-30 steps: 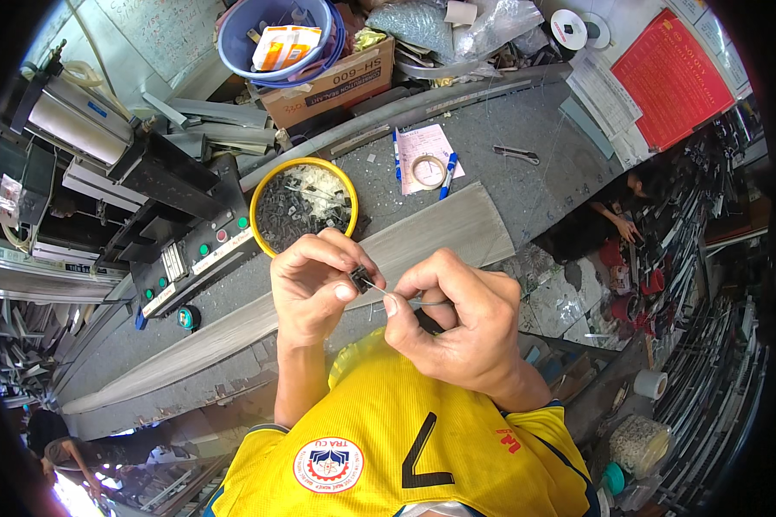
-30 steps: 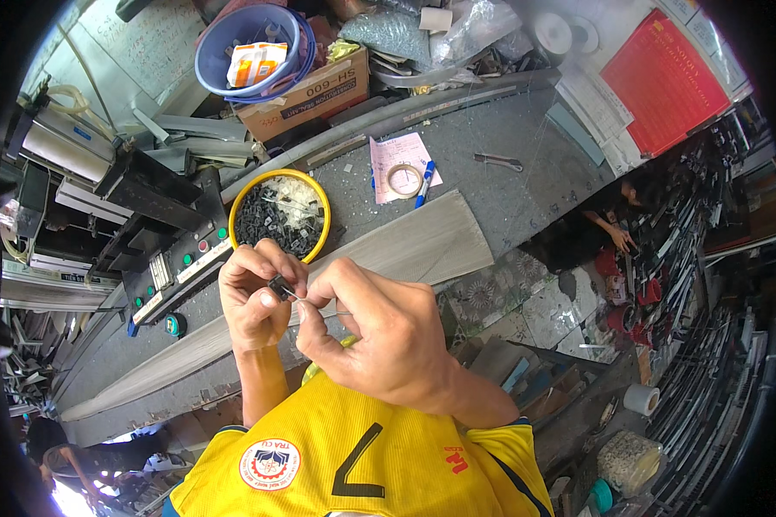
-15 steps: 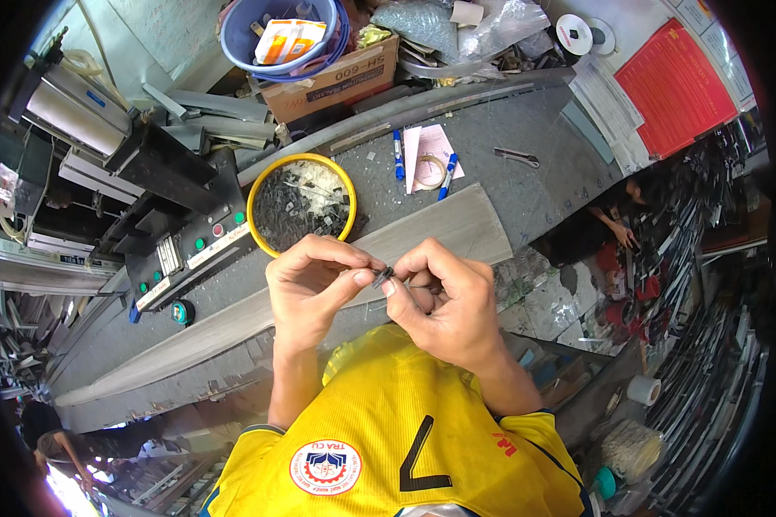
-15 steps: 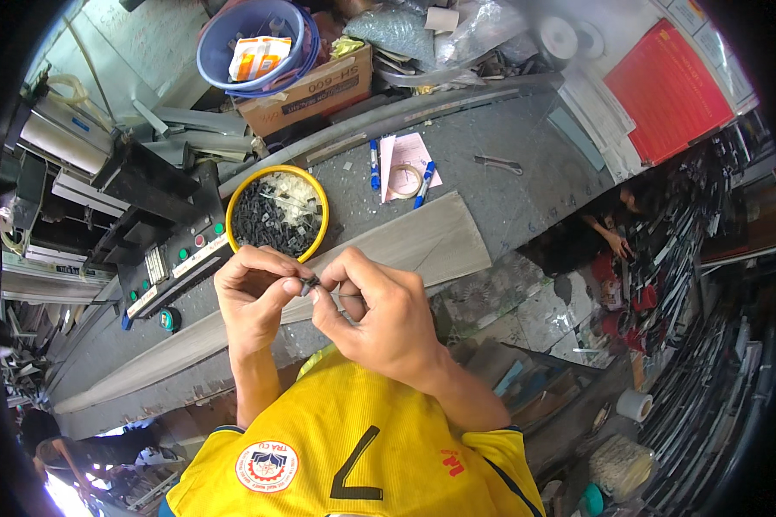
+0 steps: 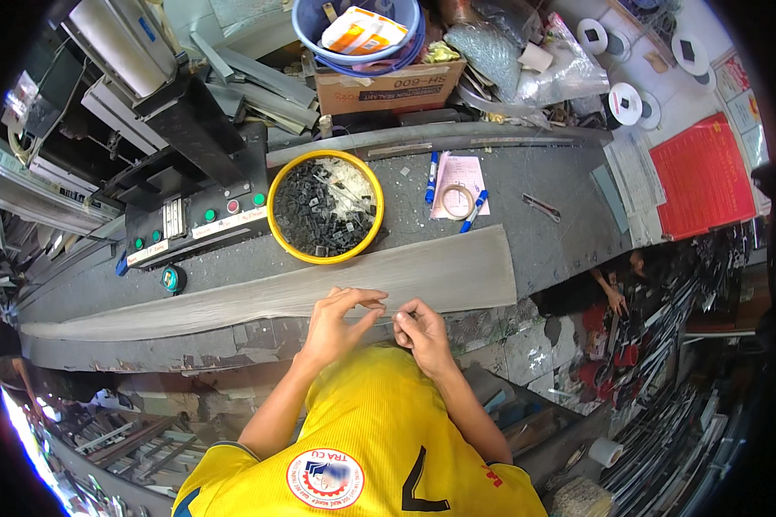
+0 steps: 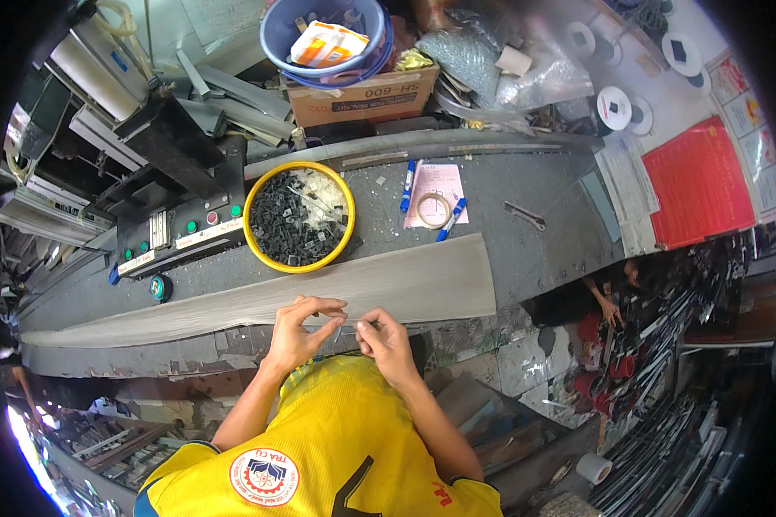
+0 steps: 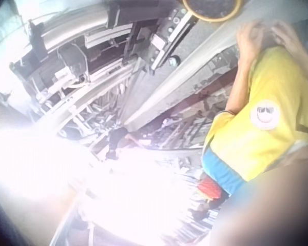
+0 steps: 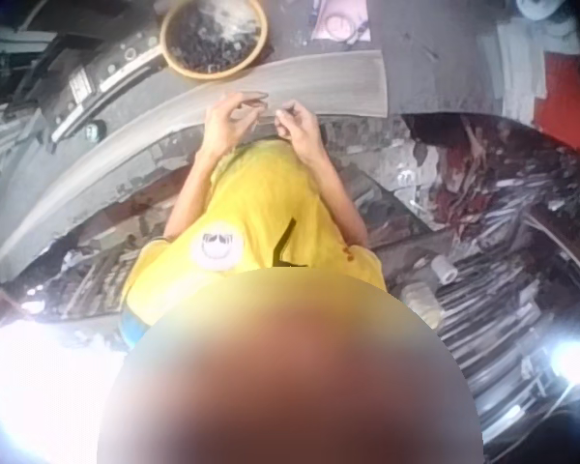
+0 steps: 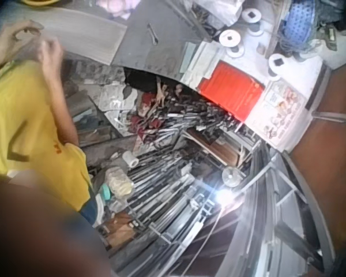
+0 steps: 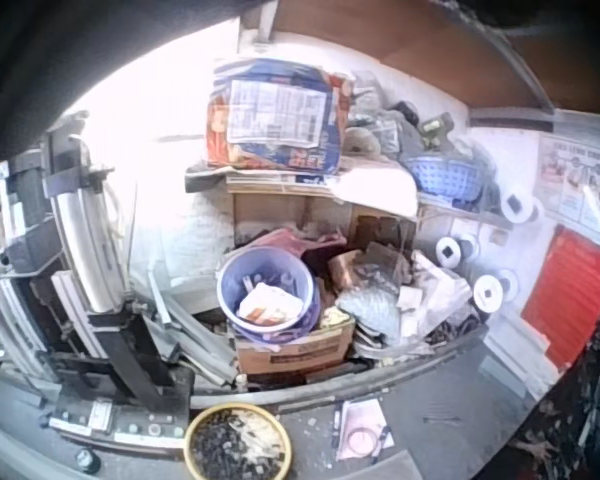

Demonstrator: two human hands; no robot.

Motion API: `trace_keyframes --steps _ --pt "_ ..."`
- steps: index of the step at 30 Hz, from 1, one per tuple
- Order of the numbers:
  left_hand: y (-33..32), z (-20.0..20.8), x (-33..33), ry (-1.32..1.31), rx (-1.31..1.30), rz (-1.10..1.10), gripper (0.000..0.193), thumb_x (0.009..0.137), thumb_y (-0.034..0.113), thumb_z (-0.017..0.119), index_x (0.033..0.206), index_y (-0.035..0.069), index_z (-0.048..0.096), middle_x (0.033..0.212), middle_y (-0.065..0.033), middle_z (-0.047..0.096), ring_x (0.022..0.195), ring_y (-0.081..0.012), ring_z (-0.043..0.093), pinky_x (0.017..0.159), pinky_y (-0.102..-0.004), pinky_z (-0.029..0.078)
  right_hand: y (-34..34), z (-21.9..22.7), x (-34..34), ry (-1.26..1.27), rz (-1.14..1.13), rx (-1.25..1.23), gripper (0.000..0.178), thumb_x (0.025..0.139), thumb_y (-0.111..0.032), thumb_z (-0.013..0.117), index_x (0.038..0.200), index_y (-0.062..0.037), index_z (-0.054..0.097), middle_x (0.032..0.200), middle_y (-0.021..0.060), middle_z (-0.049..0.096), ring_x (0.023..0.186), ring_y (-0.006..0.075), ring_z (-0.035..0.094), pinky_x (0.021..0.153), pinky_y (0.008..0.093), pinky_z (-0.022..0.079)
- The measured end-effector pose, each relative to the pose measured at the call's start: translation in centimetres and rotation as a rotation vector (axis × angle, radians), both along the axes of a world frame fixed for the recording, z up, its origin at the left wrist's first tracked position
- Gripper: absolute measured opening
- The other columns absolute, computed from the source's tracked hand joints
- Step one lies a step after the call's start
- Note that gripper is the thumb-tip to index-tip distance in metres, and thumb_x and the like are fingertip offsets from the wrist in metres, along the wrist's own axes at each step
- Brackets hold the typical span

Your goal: The person assembles small black plastic clips onto a long metal frame using both hands. They repeatedly pick clips from a yellow bowl, align them with slots on the frame, and press them into place. The person occasionally repositions the frame on the workbench to continue the assembly.

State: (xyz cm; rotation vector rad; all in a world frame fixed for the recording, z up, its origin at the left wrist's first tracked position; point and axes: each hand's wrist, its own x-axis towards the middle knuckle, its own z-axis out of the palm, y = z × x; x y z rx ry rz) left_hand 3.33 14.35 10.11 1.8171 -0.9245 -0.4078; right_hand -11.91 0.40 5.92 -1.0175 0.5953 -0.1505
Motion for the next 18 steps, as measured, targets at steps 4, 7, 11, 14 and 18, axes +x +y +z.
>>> trace_keyframes --steps 4,7,11,14,18 --pt "0.1 -1.3 2.0 0.048 0.060 0.004 0.030 0.089 0.012 0.084 0.118 0.013 0.080 0.103 -0.0082 0.082 0.097 -0.0242 0.075 0.093 -0.0388 0.053 -0.7 0.0 0.0 -0.068 -0.112 0.020 0.012 0.113 -0.014 0.058 0.105 -0.0057 0.063 0.090 0.0042 0.064 0.068 0.0061 0.053 0.058 0.0224 0.040" --pt "-0.5 -2.6 5.3 -0.094 -0.003 0.023 0.024 0.090 0.006 0.082 0.113 0.006 0.081 0.106 -0.0107 0.082 0.095 -0.0247 0.077 0.087 -0.0370 0.058 -0.6 0.3 0.6 -0.010 -0.104 -0.232 0.017 0.113 -0.016 0.058 0.105 -0.0038 0.067 0.087 0.0037 0.066 0.067 0.0053 0.051 0.058 0.0227 0.040" --pt "-1.5 -5.5 13.1 -0.353 0.184 0.363 0.016 0.090 0.012 0.081 0.105 0.007 0.078 0.101 -0.0095 0.077 0.098 -0.0341 0.071 0.091 -0.0465 0.053 -0.8 0.5 0.3 0.064 -0.042 -0.492 0.021 0.112 -0.017 0.059 0.107 -0.0012 0.072 0.081 0.0002 0.063 0.065 0.0039 0.048 0.057 0.0230 0.038" --pt "-2.0 -7.7 16.7 -0.524 0.370 0.447 0.021 0.089 0.020 0.084 0.105 0.009 0.077 0.105 -0.0101 0.071 0.108 -0.0333 0.068 0.094 -0.0466 0.049 -1.0 0.6 -0.6 0.143 -0.025 -0.558 0.020 0.111 -0.016 0.061 0.108 -0.0015 0.074 0.075 -0.0039 0.057 0.061 0.0020 0.044 0.055 0.0231 0.034" --pt "-3.2 -9.5 18.5 -0.509 0.394 0.472 0.023 0.087 0.022 0.085 0.102 0.007 0.076 0.104 -0.0122 0.071 0.105 -0.0345 0.067 0.092 -0.0483 0.049 -1.2 0.7 -2.0 0.280 -0.033 -0.564 0.022 0.111 -0.018 0.061 0.107 -0.0024 0.075 0.071 -0.0048 0.053 0.063 0.0040 0.040 0.056 0.0277 0.032"
